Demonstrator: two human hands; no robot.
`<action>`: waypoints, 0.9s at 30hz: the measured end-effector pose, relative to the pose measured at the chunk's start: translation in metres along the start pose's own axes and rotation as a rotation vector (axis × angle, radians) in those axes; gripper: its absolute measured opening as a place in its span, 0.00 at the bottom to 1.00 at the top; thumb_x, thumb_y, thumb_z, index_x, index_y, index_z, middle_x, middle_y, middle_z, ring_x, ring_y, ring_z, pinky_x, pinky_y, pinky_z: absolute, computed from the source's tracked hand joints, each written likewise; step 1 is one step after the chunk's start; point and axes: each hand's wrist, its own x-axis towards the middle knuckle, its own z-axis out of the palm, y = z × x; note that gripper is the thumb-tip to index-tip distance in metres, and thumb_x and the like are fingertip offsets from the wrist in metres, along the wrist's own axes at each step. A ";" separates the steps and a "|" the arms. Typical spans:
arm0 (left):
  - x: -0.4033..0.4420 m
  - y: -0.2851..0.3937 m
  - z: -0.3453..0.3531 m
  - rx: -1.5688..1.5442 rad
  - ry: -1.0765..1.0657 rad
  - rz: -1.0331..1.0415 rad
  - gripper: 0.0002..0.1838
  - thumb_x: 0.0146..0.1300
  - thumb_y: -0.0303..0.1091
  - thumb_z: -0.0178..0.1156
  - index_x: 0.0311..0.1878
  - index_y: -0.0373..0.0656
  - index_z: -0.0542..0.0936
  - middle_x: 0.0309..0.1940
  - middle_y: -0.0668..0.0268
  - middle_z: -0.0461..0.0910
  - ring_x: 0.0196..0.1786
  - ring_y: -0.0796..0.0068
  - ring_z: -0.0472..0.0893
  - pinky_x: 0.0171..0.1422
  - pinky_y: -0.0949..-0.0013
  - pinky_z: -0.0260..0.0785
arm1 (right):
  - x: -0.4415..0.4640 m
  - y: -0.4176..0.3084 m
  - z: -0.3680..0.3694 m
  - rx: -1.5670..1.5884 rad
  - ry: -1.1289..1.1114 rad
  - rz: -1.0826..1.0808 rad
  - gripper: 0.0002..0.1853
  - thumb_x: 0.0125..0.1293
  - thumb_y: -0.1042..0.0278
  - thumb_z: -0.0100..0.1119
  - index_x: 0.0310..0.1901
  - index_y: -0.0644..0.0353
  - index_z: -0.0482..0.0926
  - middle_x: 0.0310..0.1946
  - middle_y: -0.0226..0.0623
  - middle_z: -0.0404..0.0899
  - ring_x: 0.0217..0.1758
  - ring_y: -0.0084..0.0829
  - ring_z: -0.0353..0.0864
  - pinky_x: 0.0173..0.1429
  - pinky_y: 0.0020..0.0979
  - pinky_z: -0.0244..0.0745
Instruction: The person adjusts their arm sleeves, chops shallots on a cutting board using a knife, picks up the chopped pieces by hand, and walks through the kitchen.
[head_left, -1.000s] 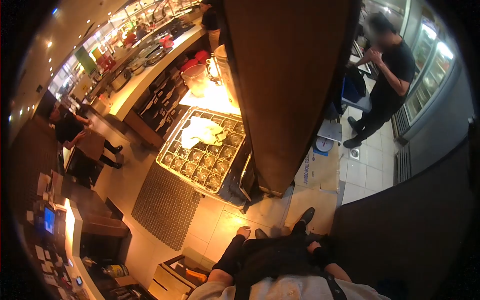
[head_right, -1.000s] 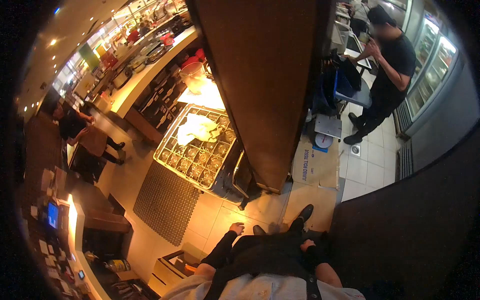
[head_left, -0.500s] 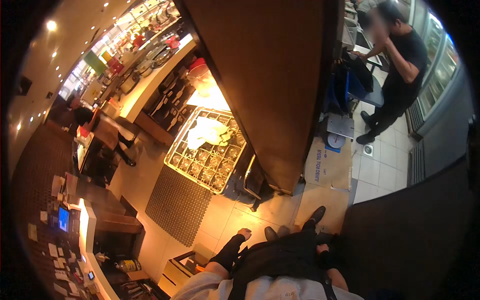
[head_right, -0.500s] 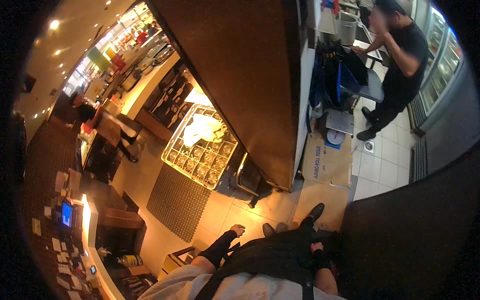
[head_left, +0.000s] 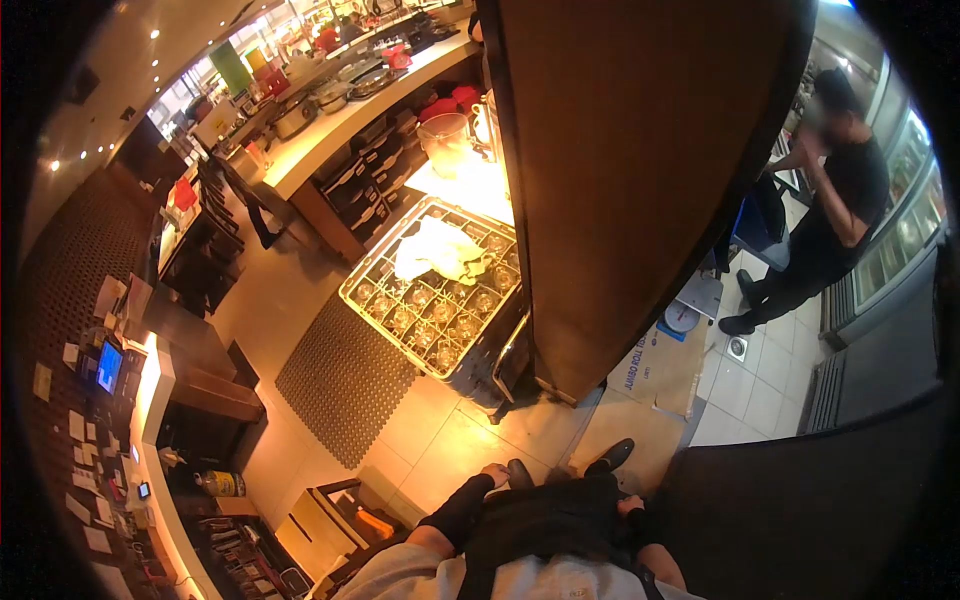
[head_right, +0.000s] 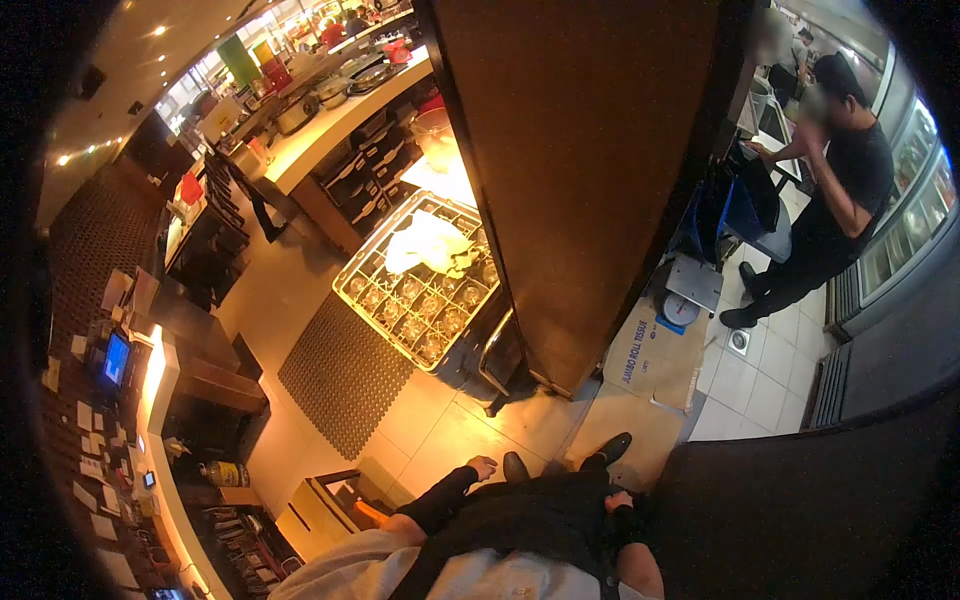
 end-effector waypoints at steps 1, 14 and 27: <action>-0.001 0.000 -0.002 -0.051 0.032 -0.002 0.21 0.59 0.42 0.58 0.54 0.48 0.86 0.58 0.58 0.83 0.62 0.55 0.80 0.70 0.60 0.70 | 0.012 0.008 0.010 -0.064 0.010 -0.079 0.20 0.66 0.58 0.57 0.40 0.72 0.85 0.45 0.56 0.85 0.51 0.53 0.85 0.58 0.46 0.79; 0.020 -0.031 0.006 -0.099 0.092 -0.057 0.16 0.63 0.38 0.60 0.49 0.43 0.88 0.39 0.58 0.86 0.38 0.66 0.85 0.43 0.65 0.78 | -0.034 -0.002 0.002 0.118 0.045 0.106 0.21 0.62 0.54 0.57 0.41 0.67 0.86 0.47 0.56 0.84 0.53 0.54 0.84 0.60 0.47 0.78; 0.046 -0.055 0.000 -0.033 0.025 0.031 0.13 0.60 0.38 0.55 0.31 0.43 0.86 0.26 0.59 0.85 0.26 0.65 0.85 0.39 0.63 0.79 | -0.039 -0.010 0.002 0.186 0.122 0.161 0.22 0.62 0.56 0.57 0.45 0.69 0.85 0.49 0.59 0.83 0.54 0.55 0.83 0.62 0.47 0.78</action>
